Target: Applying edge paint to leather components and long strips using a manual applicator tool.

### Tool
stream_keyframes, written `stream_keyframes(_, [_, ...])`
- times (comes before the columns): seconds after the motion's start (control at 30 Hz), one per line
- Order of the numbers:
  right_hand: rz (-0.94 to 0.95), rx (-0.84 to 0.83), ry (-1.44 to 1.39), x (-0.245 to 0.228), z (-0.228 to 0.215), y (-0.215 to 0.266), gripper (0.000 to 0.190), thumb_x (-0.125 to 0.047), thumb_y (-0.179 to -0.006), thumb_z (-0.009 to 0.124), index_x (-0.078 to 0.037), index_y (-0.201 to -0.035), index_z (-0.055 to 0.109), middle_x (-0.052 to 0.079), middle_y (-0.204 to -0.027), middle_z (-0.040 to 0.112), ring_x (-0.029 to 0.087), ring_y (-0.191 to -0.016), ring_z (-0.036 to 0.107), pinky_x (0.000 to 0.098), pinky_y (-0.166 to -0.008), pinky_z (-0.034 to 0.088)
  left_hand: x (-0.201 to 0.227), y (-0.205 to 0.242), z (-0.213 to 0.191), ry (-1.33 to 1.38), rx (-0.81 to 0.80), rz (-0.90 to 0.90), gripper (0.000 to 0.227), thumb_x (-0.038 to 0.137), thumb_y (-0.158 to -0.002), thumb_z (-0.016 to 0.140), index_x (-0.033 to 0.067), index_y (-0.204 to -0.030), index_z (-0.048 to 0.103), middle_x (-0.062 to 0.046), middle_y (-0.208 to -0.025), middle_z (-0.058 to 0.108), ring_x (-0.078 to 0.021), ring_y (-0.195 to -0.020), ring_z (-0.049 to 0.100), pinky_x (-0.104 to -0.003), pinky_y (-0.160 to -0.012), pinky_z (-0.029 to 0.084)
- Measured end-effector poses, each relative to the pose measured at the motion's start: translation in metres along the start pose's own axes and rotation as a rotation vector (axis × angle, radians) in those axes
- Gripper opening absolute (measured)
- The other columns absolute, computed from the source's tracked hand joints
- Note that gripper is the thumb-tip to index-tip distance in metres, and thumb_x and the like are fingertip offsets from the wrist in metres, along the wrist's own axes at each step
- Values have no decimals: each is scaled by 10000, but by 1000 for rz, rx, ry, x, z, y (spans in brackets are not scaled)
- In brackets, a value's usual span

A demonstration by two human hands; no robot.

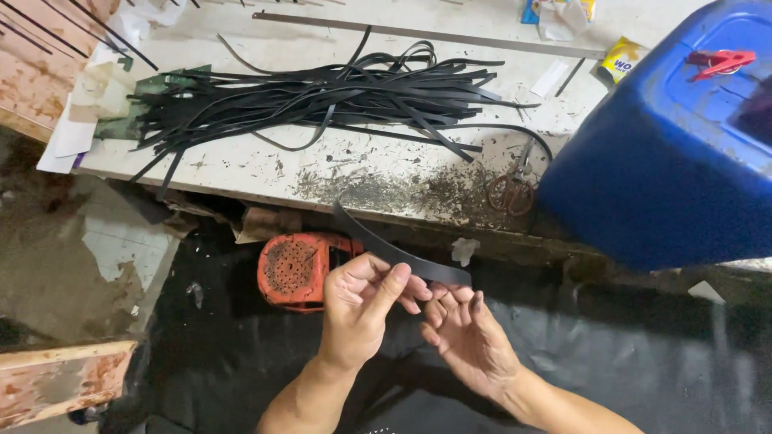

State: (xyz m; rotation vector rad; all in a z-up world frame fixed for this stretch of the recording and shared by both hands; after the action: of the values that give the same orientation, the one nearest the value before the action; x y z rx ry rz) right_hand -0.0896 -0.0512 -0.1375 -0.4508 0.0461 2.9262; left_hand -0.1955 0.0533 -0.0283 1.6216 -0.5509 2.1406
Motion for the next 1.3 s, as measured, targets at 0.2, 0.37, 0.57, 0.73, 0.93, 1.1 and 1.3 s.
stream_keyframes(0.2, [-71,193,-66,-5,13,3,200,-235,-1057,556,-132,-914,650,55,-891,607,178,-716,501,312,-591,396,0,6,-11,-40,29,-1,233,143,-972,673,-18,-804,657,-215,-745,768,-228,-576,729,-276,-513,605])
stream_keyframes(0.37, [-49,323,43,-3,10,5,315,-253,-1029,606,-127,-749,537,62,-840,597,178,-650,502,343,-644,398,-8,9,-16,2,79,12,209,106,-970,672,-17,-801,651,-211,-742,758,-248,-598,743,-281,-501,602])
stream_keyframes(0.57, [-149,388,118,5,3,9,186,-185,-1014,639,-118,-841,628,111,-861,671,204,-687,560,375,-664,479,-19,18,-9,14,-7,-15,157,80,-951,692,-33,-849,655,-232,-800,771,-262,-673,773,-283,-551,638])
stream_keyframes(0.73, [-211,336,266,6,15,9,143,-188,-1012,640,-80,-928,599,77,-797,624,182,-747,593,412,-720,545,-24,23,1,-48,-11,-76,200,127,-949,700,-29,-831,658,-208,-772,780,-223,-632,764,-282,-593,657])
stream_keyframes(0.93, [-256,395,244,0,11,10,118,-178,-1004,656,-71,-991,608,71,-761,602,194,-698,572,351,-691,486,-19,23,-7,-59,34,-29,199,102,-967,667,-32,-821,655,-195,-739,765,-215,-572,733,-267,-555,626])
stream_keyframes(1.1, [-294,364,285,1,19,11,96,-154,-1013,634,-82,-981,580,69,-704,525,205,-677,504,351,-669,440,-29,25,-15,0,142,0,213,106,-953,666,-32,-792,643,-207,-694,743,-235,-542,704,-289,-506,611])
stream_keyframes(1.3, [-342,323,365,9,25,13,175,-156,-1003,658,-39,-1119,601,90,-902,655,196,-792,642,444,-616,601,-36,29,0,94,34,-81,216,108,-947,702,-35,-808,620,-234,-732,752,-256,-532,718,-332,-508,646])
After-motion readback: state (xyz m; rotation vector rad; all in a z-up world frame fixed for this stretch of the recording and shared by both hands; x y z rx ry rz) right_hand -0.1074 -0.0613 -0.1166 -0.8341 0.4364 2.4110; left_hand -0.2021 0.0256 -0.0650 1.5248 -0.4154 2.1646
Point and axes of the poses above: each hand's wrist, its own y-axis away from the middle knuckle, its own z-axis out of the palm, x = y × z, the point moved 2 cm from there along -y, towards the middle knuckle
